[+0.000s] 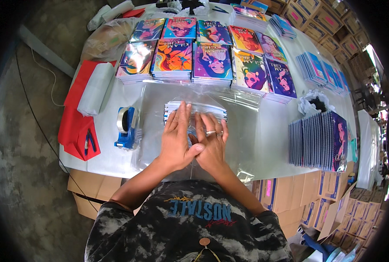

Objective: The person repeatedly picks up stacks of notebooks, places them into clear plastic bags, and seals the bags using a tape dispenser. The person stacks the packaged notebooks on the table.

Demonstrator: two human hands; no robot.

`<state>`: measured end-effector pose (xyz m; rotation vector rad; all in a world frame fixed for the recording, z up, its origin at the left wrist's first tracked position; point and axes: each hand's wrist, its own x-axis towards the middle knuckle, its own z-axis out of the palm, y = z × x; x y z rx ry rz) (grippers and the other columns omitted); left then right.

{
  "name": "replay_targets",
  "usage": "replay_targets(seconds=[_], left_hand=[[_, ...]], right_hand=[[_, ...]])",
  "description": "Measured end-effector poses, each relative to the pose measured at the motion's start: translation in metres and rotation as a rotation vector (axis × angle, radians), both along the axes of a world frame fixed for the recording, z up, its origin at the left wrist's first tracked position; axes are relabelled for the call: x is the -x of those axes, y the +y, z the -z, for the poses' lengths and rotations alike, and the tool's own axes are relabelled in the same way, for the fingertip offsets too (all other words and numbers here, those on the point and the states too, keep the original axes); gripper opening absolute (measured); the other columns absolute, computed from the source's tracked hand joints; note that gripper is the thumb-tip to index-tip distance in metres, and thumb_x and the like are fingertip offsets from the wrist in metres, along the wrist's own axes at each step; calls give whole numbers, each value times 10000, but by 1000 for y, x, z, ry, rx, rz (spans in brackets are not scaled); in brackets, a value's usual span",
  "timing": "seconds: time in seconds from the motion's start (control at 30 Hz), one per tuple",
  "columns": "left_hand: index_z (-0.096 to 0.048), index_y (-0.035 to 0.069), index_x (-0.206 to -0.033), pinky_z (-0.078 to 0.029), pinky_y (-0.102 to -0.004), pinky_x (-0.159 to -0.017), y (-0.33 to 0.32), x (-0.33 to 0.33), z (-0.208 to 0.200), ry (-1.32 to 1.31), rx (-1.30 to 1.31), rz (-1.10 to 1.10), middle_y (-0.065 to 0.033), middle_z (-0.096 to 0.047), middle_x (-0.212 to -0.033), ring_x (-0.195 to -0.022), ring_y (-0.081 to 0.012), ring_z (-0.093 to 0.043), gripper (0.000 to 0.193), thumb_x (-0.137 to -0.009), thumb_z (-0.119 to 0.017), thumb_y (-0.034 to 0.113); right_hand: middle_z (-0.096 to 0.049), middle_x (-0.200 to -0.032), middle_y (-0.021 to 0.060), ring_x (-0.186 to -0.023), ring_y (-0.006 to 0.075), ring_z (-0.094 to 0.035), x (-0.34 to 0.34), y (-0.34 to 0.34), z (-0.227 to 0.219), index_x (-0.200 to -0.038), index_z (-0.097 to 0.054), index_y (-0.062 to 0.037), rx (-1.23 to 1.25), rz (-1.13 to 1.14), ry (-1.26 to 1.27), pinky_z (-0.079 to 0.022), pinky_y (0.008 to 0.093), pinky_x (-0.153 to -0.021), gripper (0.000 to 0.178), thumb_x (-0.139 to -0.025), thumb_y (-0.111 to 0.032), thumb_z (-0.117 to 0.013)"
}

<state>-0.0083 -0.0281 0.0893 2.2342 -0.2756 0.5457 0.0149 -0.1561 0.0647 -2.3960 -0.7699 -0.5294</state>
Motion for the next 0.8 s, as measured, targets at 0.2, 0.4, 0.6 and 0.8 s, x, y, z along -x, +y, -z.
replay_targets(seconds=[0.2,0.4,0.6,0.8], left_hand=[[-240,-88,-1372,-260,-453,-1052,21,-20,-41,31,266,-89,-299,-376,-1349,-1251,-389,-393,948,-767,-627,530],[-570,-13,-1143,-459,-343,-853,45,-72,-45,290,-95,166,-199,-611,-1084,-999,-258,-608,434,-805,-681,236],[-667,25,-988,-516,-318,-718,26,-50,-23,187,136,139,-145,-675,-918,-810,-262,-666,175,-854,-612,123],[-648,116,-1110,-373,-419,-1016,10,-14,-3,-60,-272,133,-94,-613,-1162,-1136,-226,-554,394,-726,-623,37]], right_hand=[[-521,-1275,24,-1196,181,-469,-12,-8,-8,-1228,-549,-103,96,-130,-123,-337,339,-989,413,-815,-100,-528],[-526,-1282,58,-1191,201,-481,-16,-16,-25,-1221,-559,-84,17,-280,-17,-336,350,-975,422,-800,-86,-583],[-534,-1230,99,-1178,227,-479,-37,-32,-5,-1198,-541,-67,-58,-395,-23,-392,391,-930,477,-727,-27,-612],[-509,-1190,147,-1094,293,-511,-25,-13,23,-1180,-506,-38,-641,-138,-96,-428,373,-902,523,-690,107,-617]])
